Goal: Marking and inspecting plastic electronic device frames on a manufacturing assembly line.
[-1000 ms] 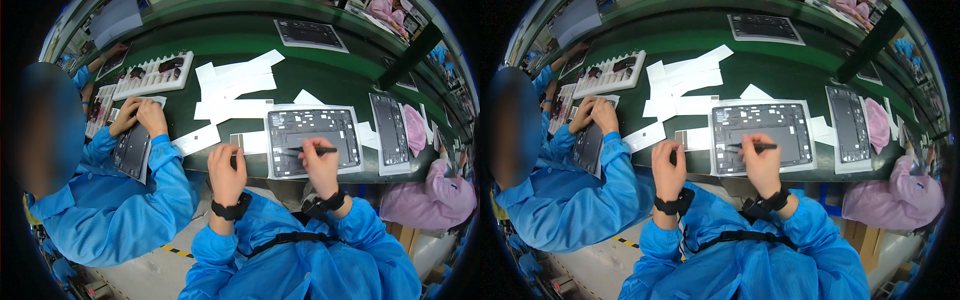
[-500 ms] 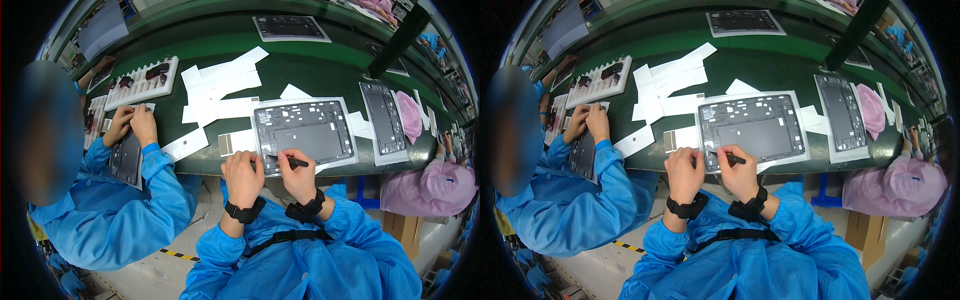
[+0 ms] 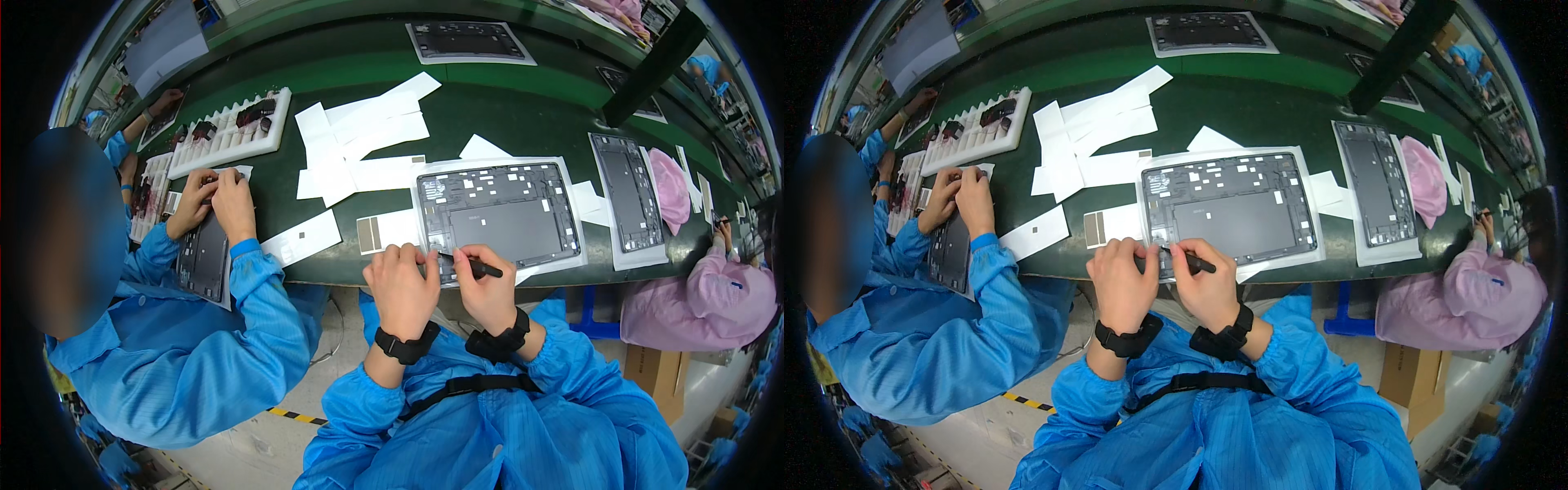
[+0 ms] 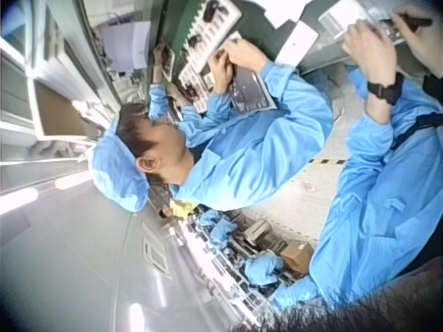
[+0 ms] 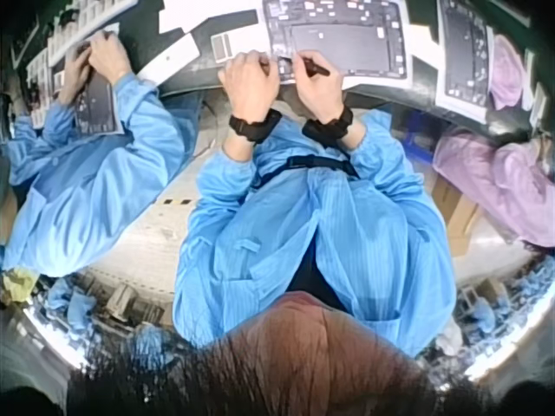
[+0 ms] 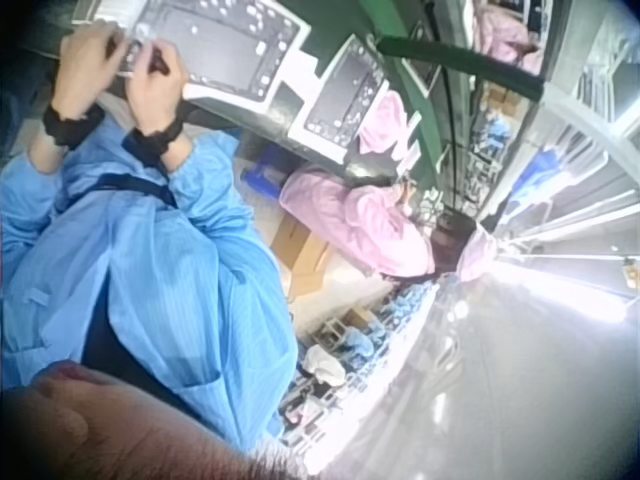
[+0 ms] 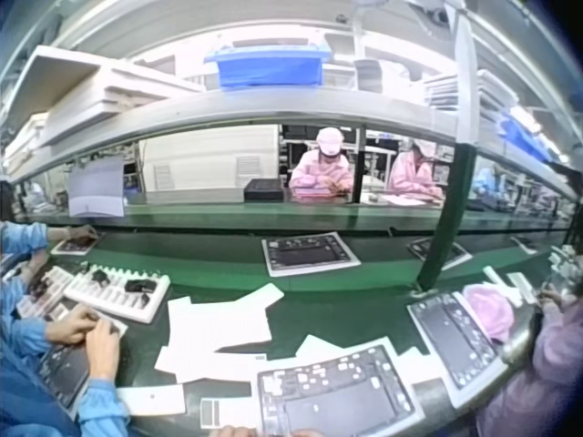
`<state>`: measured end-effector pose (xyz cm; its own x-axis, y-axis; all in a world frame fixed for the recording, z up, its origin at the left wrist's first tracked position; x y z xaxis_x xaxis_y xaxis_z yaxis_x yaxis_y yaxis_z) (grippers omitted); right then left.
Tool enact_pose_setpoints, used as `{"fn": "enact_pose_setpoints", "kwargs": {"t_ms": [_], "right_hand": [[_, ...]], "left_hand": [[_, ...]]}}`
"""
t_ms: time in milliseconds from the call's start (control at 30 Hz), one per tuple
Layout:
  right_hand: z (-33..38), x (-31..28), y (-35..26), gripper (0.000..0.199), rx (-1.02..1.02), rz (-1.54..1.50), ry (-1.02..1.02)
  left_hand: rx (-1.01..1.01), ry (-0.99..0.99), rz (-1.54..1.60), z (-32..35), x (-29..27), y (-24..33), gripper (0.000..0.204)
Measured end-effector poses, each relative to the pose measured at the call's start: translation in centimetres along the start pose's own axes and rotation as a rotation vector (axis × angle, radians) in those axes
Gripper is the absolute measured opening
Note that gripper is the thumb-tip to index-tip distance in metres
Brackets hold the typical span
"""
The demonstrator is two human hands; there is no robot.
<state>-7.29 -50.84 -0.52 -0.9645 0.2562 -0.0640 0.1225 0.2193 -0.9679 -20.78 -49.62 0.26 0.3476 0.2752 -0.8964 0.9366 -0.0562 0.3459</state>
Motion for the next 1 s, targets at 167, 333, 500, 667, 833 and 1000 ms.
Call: {"fn": "enact_pose_setpoints", "kwargs": {"t_ms": [167,333,500,667,833,1000], "right_hand": [[-0.2,-0.2,-0.5,0.011,0.085,-0.001,-0.055],[-0.2,-0.3,-0.1,0.014,0.103,-0.049,-0.021],[-0.2,-0.8,0.6,0.015,0.124,-0.131,0.036],[-0.6,-0.8,-0.5,0.014,0.043,-0.003,-0.073],[-0.8,-1.1,-0.5,0.014,0.092,-0.038,-0.122],[-1.2,-2.6,0.1,0.016,0.213,-0.272,0.003]], "left_hand": [[-0.051,-0.015,-0.116,0.2,0.5,0.8,0.020],[-0.050,-0.014,-0.149,0.3,0.6,1.2,0.017],[-0.061,0.003,-0.124,0.3,0.8,1.0,0.017],[-0.073,-0.006,-0.098,0.2,0.8,0.7,0.020],[-0.055,0.041,-0.148,0.2,1.0,1.2,0.024],[-0.077,0.022,-0.146,0.3,0.6,1.5,0.024]]}}
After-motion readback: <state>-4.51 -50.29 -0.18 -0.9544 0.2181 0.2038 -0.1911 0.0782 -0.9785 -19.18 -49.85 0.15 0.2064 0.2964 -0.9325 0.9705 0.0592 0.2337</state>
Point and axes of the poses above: each hand's wrist, its own z-axis away from the middle knuckle, its own x-axis out of the palm, y = z × x, the point moved 2 cm from there along -z, towards the middle knuckle, and after that the axes turned 13 degrees about -z, right-handed, at the moved point
